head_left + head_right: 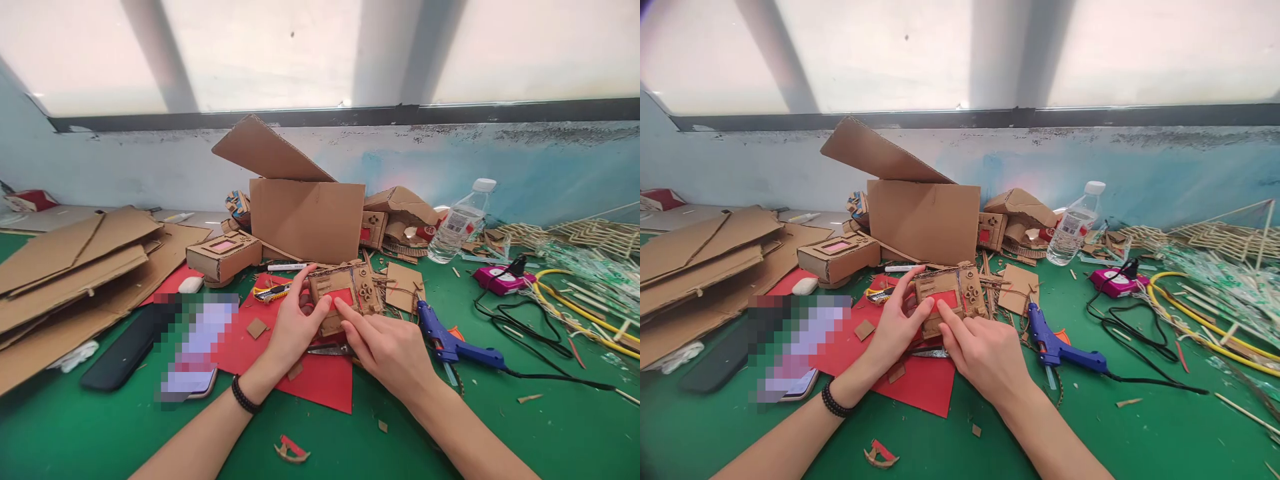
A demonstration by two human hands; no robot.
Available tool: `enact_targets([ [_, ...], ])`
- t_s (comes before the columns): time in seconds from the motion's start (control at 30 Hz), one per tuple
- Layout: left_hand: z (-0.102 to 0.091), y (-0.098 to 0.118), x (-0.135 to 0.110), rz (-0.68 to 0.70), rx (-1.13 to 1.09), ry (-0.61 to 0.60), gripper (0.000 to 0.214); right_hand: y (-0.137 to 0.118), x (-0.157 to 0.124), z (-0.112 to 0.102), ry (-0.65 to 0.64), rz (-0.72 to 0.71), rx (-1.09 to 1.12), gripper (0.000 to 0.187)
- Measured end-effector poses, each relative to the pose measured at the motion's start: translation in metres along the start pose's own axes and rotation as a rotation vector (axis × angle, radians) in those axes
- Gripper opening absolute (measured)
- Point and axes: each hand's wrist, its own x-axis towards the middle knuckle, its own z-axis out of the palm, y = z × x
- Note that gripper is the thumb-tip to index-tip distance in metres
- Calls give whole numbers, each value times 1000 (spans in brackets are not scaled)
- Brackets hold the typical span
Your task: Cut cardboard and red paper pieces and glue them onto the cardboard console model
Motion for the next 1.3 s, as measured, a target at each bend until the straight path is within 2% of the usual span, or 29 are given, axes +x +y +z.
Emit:
enact_targets([
  [0.2,2,1,-1,-14,0,2,67,-3,2,-2,42,46,-44,35],
  [0.4,0,2,0,-35,-41,17,68,-2,1,-1,-23,-9,-9,37],
  [0.53,1,2,0,-45,-43,35,69,3,0,1,20,66,-44,35],
  [0.6,2,2,-1,-50,-38,42,70,3,0,1,42,60,-35,34],
  [0.73,4,2,-2,-39,-39,38,69,-2,1,1,6,5,2,37],
  [1.1,0,5,2,-57,-44,76,69,4,0,6,-28,82,-86,39],
  [1.2,0,5,2,-63,-42,75,71,6,-1,4,1,94,-50,37],
  [1.3,0,3,2,-67,-37,84,73,6,2,-1,70,170,102,33],
])
